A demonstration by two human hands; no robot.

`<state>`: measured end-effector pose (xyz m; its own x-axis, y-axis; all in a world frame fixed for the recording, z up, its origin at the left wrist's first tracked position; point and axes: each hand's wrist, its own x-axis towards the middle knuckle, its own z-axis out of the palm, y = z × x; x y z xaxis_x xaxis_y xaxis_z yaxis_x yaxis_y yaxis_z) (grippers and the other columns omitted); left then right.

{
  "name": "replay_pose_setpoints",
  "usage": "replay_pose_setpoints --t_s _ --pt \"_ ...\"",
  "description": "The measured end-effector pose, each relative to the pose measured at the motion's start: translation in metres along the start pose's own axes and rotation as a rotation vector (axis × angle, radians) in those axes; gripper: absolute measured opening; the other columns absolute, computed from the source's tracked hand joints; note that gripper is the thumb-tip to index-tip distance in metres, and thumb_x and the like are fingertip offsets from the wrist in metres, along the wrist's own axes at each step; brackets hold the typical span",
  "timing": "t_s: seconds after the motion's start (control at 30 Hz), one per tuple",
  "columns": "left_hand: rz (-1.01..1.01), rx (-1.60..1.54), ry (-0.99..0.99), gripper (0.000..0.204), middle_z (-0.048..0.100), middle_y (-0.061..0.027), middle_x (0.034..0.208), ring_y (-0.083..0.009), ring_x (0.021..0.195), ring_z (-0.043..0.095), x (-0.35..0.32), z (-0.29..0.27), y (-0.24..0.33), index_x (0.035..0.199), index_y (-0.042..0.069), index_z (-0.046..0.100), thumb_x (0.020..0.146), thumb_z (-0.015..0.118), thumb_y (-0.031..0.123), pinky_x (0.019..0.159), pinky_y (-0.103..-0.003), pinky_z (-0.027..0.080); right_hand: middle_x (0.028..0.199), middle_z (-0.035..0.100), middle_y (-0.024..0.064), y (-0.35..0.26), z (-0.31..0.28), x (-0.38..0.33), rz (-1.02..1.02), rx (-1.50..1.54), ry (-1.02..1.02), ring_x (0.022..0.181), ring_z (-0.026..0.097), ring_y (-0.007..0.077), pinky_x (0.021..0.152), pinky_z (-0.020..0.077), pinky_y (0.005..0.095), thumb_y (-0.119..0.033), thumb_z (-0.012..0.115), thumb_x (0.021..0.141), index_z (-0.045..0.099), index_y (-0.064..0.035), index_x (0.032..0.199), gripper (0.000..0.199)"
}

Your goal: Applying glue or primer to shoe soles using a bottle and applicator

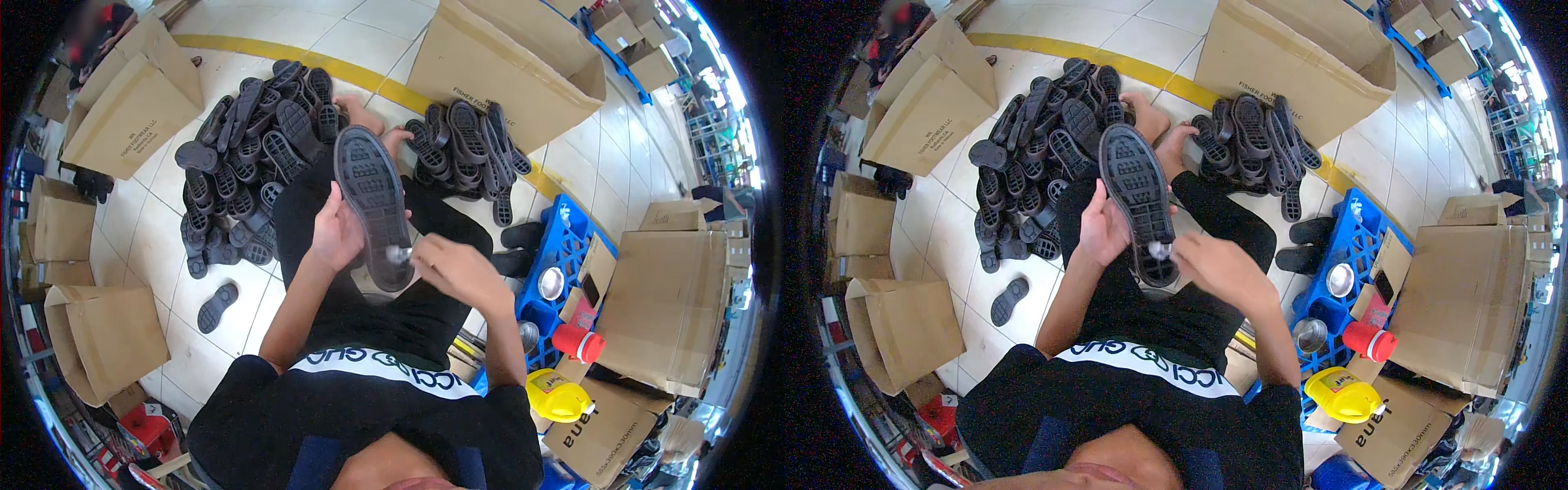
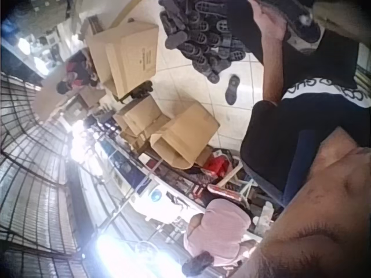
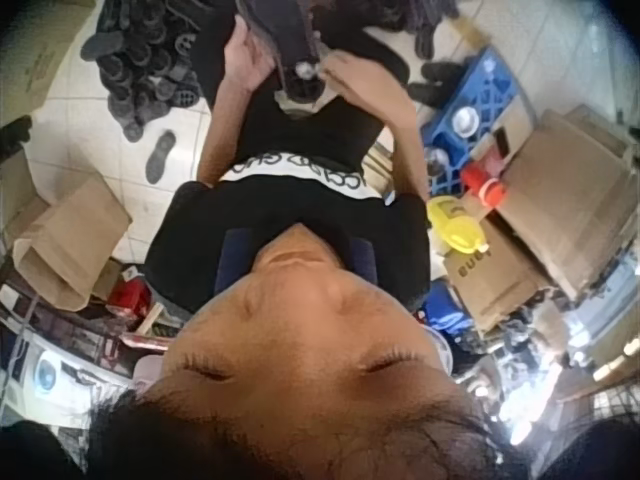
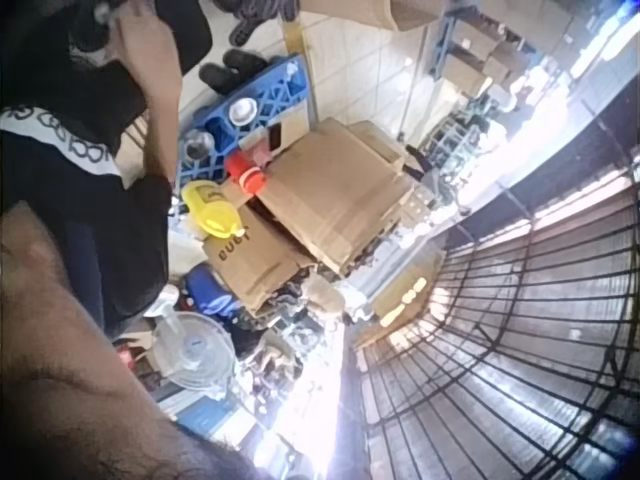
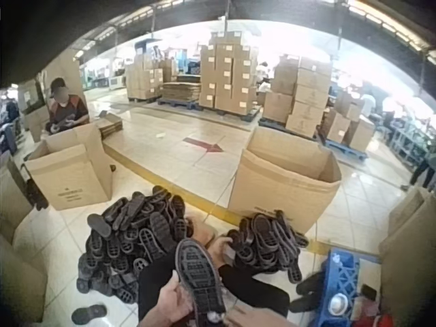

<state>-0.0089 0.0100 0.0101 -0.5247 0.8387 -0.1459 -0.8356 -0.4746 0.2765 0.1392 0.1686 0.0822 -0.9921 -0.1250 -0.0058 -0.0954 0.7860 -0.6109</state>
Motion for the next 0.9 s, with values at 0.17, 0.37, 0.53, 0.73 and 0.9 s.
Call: replay_pose_setpoints --t_s 0.17,0.37,0.53,0.73,0.9 --pt "-0.052 -0.093 -0.067 0.070 0.050 -0.0215 0.136 -0.0375 0.121 0.053 -0.009 0.004 -0.006 0.141 0.004 0.039 0.100 0.018 0.057 0.104 -0.052 0.041 0.103 0.066 0.0111 -0.001 -0.024 0.038 -0.032 0.106 0.375 0.090 0.066 0.0297 0.078 0.0530 0.0327 -0.008 0.069 0.084 0.064 -0.0023 0.096 0.014" --pt "-0.144 0.073 -0.112 0.073 0.051 -0.0213 0.134 -0.0443 0.119 0.053 -0.011 0.002 -0.008 0.142 0.003 0.036 0.099 0.019 0.059 0.103 -0.053 0.041 0.112 0.066 0.0104 0.018 -0.032 0.081 -0.257 -0.181 0.432 0.097 0.066 0.0273 0.085 0.0537 0.0347 -0.008 0.065 0.086 0.066 -0.0016 0.099 0.015" --pt "-0.168 0.078 -0.086 0.075 0.048 -0.0252 0.136 -0.0454 0.120 0.052 -0.012 0.005 -0.007 0.142 0.002 0.036 0.098 0.018 0.060 0.102 -0.053 0.042 0.117 0.064 0.0094 0.024 -0.042 0.093 -0.395 -0.362 0.362 0.103 0.064 0.0257 0.088 0.0532 0.0329 -0.007 0.064 0.083 0.066 -0.0009 0.101 0.018" --pt "-0.187 0.076 -0.135 0.068 0.053 -0.0167 0.132 -0.0422 0.118 0.053 -0.014 0.001 -0.004 0.142 0.006 0.036 0.100 0.018 0.057 0.105 -0.051 0.039 0.117 0.061 0.0107 0.024 -0.042 0.105 -0.469 -0.592 0.317 0.105 0.063 0.0246 0.088 0.0532 0.0336 -0.006 0.063 0.078 0.062 -0.0014 0.102 0.024" --pt "-0.167 0.030 -0.114 0.065 0.051 -0.0157 0.135 -0.0421 0.120 0.052 -0.013 -0.003 -0.006 0.144 0.008 0.034 0.101 0.023 0.055 0.106 -0.052 0.038 0.088 0.056 0.0085 0.018 -0.034 0.105 -0.371 -0.769 0.442 0.082 0.060 0.0229 0.072 0.0488 0.0331 -0.012 0.066 0.076 0.057 -0.0041 0.090 0.018"
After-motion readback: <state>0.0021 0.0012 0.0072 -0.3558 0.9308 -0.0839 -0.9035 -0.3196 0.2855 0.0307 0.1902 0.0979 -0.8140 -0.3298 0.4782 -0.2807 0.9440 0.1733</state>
